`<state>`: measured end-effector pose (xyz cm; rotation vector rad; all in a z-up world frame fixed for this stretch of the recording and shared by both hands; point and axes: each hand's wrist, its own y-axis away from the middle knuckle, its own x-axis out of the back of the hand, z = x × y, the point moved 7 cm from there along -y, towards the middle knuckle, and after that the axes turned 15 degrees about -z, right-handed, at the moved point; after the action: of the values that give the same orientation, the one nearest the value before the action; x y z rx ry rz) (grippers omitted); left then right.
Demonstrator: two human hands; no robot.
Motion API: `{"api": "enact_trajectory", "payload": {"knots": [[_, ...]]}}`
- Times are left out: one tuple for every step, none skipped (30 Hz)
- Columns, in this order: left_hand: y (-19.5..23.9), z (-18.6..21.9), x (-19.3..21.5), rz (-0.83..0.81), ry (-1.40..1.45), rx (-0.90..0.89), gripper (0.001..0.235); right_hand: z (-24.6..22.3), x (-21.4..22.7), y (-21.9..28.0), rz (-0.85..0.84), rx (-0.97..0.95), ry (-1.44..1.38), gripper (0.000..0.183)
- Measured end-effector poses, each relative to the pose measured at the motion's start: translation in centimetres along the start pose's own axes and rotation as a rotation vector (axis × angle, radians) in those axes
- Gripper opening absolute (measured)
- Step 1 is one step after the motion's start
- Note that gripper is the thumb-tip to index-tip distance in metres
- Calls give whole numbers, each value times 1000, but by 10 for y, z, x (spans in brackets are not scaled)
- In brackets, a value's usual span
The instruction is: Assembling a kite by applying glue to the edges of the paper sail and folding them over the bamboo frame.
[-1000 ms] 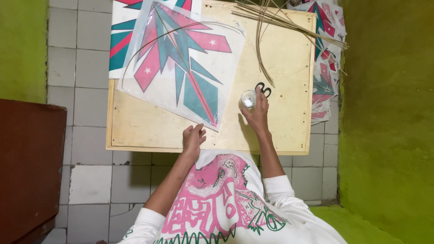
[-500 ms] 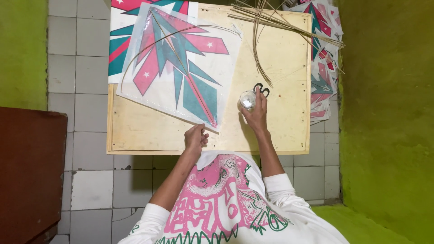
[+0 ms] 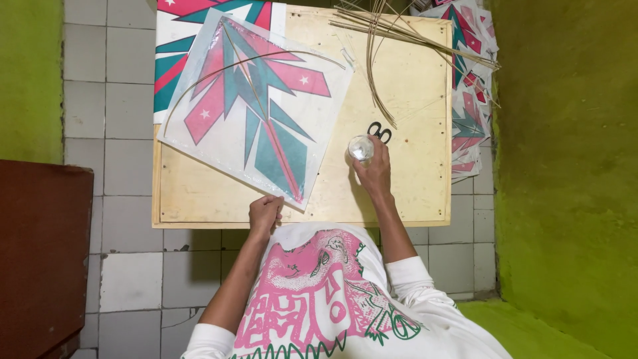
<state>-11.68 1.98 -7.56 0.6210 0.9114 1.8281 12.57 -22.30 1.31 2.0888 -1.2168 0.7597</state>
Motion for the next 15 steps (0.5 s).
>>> {"api": "enact_trajectory", "payload": {"knots": [[8,2,2,0,0,2,19,4,-3,1,-2,-1,0,74],[16,5,5,9,-14,-5,19,7,-6,1,0,23,21,68],[24,8,8,18,-28,-12,19,9,-8,2,1,46,43,62],[24,5,9,21,-24,-12,19,10,-11,4,-1,50,43,62],[24,2,11,31,-30,-15,20,8,-15,7,-18,71,109,55],[23,0,12,38,-37,-18,20,8,-18,9,-33,89,175,48],[30,4,11,39,-36,-19,20,5,-18,16,-32,90,175,48],[36,11,10,37,-74,-17,24,-2,-19,22,-38,113,249,41],[41,17,9,35,-112,-16,29,-8,-20,28,-44,136,322,35],[27,5,13,33,-111,-16,29,-10,-20,29,-43,136,324,35],[13,-4,17,24,-227,-20,30,-12,-21,29,-41,126,391,26],[-2,-13,20,14,-345,-24,32,-14,-21,30,-38,114,458,21],[9,-4,20,11,-346,-25,32,-16,-18,31,-36,112,459,21],[18,9,22,17,-459,-17,32,-18,-17,30,-69,87,450,21],[28,21,23,24,-571,-9,36,-20,-16,29,-103,62,441,22]]}}
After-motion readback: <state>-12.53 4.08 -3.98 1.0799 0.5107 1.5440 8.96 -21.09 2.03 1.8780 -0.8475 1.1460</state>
